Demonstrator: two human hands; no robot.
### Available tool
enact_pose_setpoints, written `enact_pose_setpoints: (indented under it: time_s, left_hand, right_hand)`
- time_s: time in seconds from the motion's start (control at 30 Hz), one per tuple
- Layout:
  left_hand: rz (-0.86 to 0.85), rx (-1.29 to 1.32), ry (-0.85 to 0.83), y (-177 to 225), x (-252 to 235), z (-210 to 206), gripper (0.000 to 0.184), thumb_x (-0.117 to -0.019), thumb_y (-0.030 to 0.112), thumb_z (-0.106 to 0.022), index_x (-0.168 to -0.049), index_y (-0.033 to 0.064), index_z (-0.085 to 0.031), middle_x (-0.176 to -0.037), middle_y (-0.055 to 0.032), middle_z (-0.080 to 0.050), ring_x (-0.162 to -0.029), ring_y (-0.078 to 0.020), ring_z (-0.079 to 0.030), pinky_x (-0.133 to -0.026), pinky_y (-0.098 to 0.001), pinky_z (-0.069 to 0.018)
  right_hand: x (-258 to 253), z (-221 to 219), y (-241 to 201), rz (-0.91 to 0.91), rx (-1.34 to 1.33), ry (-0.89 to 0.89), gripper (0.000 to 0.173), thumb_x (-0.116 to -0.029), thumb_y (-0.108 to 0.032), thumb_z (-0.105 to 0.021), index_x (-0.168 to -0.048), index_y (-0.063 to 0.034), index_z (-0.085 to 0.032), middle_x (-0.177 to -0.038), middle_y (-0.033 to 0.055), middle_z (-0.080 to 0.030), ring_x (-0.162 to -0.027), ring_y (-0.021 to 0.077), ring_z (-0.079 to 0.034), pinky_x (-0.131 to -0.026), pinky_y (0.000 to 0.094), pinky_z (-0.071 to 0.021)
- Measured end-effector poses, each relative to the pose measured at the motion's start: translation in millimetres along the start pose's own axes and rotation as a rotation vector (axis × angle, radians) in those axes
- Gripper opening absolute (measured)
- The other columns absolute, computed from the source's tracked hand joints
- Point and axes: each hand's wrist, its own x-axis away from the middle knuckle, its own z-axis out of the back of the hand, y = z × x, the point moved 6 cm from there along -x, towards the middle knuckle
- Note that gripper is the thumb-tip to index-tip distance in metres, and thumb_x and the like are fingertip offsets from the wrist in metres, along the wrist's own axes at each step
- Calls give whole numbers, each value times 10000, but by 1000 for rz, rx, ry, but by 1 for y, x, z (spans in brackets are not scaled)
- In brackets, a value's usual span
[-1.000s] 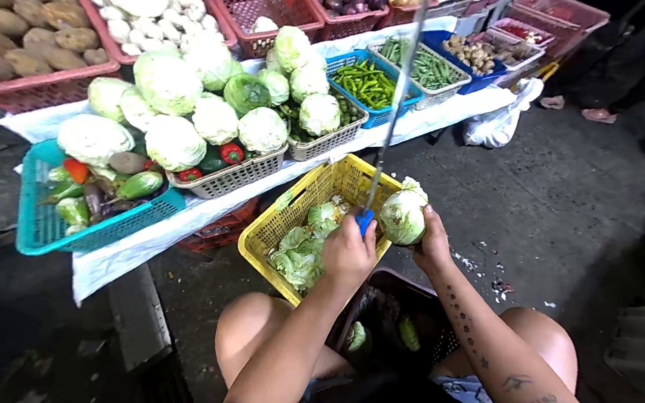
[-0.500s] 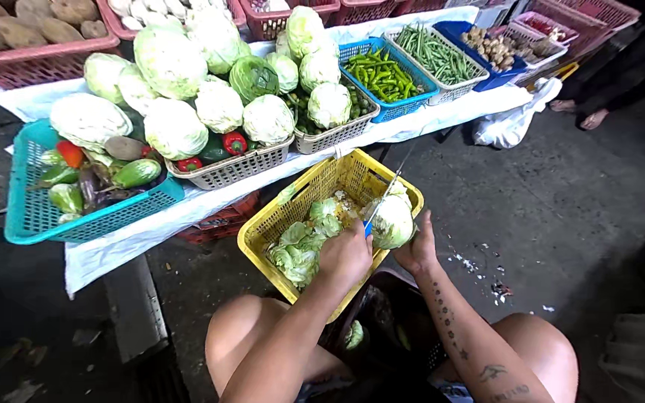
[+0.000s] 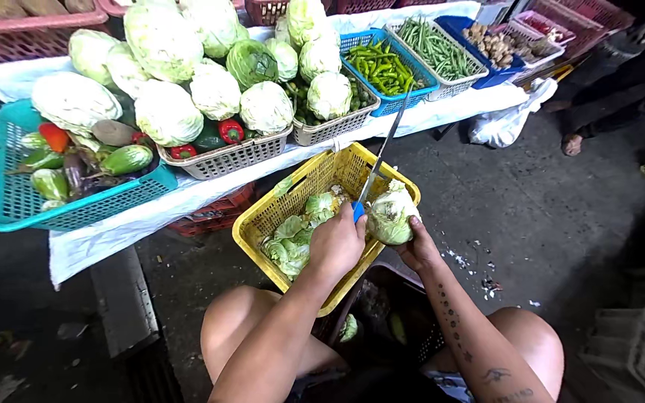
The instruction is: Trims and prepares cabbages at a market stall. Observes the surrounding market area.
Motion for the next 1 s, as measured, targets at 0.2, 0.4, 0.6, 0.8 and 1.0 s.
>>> enact_pose_setpoints:
  time_s: [0.2,0.4,0.6,0.8,1.0]
  left_hand:
    - [-113,14,112,9,9,-8,417,-1086,435,-448,-1266,80,-571,-892,-122,-703,-842,-315,-721,-739,-514,-577]
    - [-71,-168,-78,16,5,-27,452,-1105,445,-368,-1338,96,-534,-1048,-153,-725,-1000,-347,-723,-842,-538,-566]
    - [-83,-74,-59,20,13,-15,470,-1103,454,-381,-1326,79,-555,-1032,-155,-722,-994,-338,-719,-860,-533,-561]
    - [-218,95,351,21,11,-13,408,-1072,388,-491,-1276,45,-573,-820,-116,-699,-731,-301,-714,-646,-498,-588]
    - [72,-116,-287,11,-16,-52,484,-1100,430,-381,-1375,59,-527,-1197,-182,-690,-1148,-349,-674,-946,-548,-538]
  right_hand:
    - [6,-2,-17,18,-234,39,692,-925,-519,-673,-1449,-139,-429,-1314,201,-606,-1156,338,-642,-933,536,-568]
    - [12,-11,-32,-26,-233,111,659,-1002,-610,-471,-1494,-179,-396,-1400,194,-561,-1230,359,-601,-972,570,-536]
    - [9,-8,-35,-97,-102,253,685,-993,-661,-442,-1490,-190,-411,-1368,189,-589,-1182,364,-634,-928,559,-564]
    - [3,-10,-39,-83,-107,261,691,-955,-687,-501,-1471,-229,-453,-1378,154,-599,-1211,351,-624,-951,570,-550]
    - [-14,5,-31,-74,-118,301,667,-1004,-641,-443,-1480,-176,-415,-1364,160,-592,-1169,320,-638,-925,506,-565]
